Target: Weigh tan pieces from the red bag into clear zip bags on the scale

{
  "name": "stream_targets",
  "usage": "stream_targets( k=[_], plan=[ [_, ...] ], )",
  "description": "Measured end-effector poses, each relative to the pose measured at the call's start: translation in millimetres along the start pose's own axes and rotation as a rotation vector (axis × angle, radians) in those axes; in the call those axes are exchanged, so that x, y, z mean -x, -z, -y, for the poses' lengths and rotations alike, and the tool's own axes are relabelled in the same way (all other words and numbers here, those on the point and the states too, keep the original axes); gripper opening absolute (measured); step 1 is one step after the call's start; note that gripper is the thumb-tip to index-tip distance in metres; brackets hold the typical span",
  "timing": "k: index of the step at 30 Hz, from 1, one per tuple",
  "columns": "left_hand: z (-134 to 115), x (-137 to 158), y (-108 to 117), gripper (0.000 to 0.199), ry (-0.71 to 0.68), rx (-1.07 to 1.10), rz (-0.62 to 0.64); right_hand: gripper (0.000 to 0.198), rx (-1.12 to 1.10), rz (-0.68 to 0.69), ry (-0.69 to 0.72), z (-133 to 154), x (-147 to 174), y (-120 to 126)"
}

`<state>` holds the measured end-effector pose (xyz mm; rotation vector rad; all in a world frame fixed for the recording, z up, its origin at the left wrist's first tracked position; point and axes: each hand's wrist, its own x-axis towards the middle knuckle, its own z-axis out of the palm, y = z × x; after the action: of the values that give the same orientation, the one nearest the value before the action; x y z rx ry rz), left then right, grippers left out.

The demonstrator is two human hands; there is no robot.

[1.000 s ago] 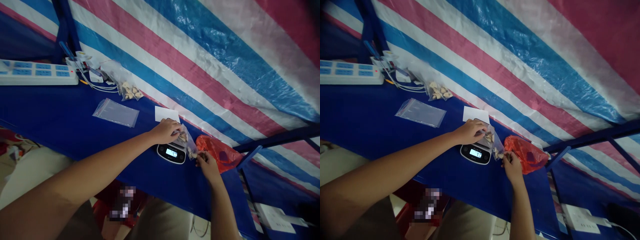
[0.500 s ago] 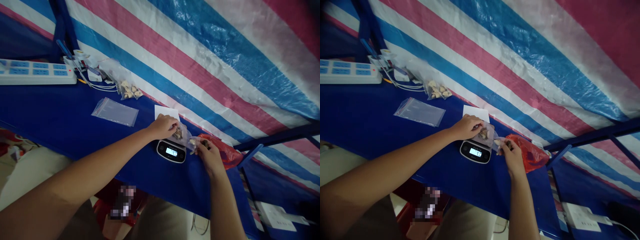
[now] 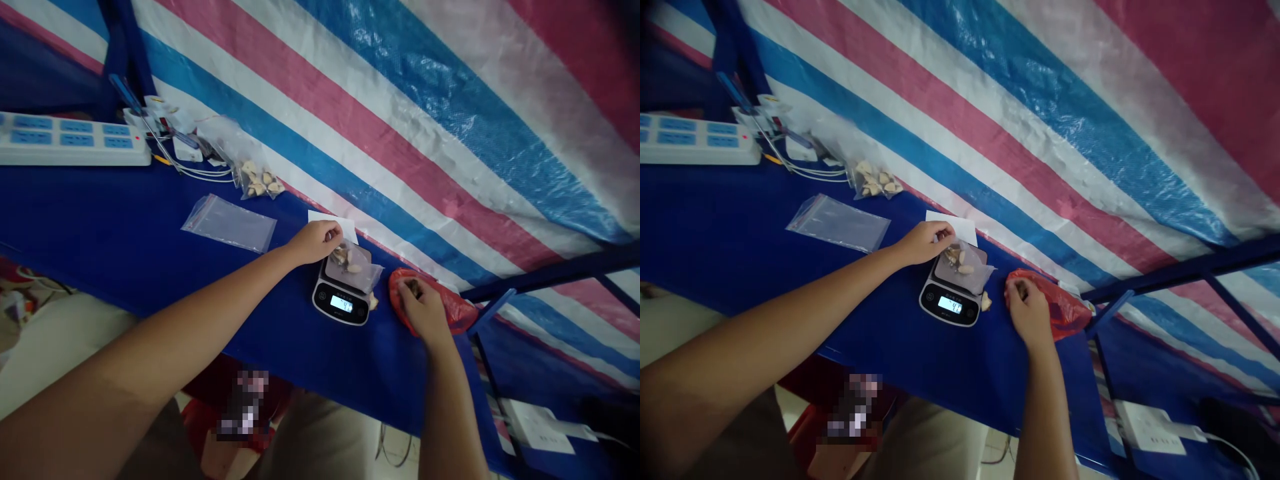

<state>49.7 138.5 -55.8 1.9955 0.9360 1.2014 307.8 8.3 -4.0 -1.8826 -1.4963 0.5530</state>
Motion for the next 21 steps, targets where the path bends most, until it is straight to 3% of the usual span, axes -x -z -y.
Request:
stream_targets(
  k=[2, 5, 13, 17, 21],
  plan=[
    [0.7, -0.2, -0.5, 0.016, 0.004, -0.001, -0.020, 0.024, 0.181, 0.080, -0.001, -10.6, 9.2, 7.0],
    [2.9, -1.4, -0.8, 0.018, 0.006, 0.004, -0.066, 0.024, 0.246, 0.239, -0.037, -19.5, 19.8, 0.8],
    [9.2, -6.8, 4.2, 0.016, 0.070, 0.028, -0.205, 0.024, 0.353, 0.168, -0.009, -22.5, 10.9, -32.9],
    [10.7, -8.3, 6.7, 0.015, 0.125, 0.047, -0.237, 0.027, 0.274, 0.135, -0.023, -25.0, 9.6, -19.8],
    [7.3, -5.2, 4.6, 0.014, 0.083, 0.061, -0.148, 0.037, -0.022, 0.171, -0.188, -11.2, 9.5, -4.6]
  ],
)
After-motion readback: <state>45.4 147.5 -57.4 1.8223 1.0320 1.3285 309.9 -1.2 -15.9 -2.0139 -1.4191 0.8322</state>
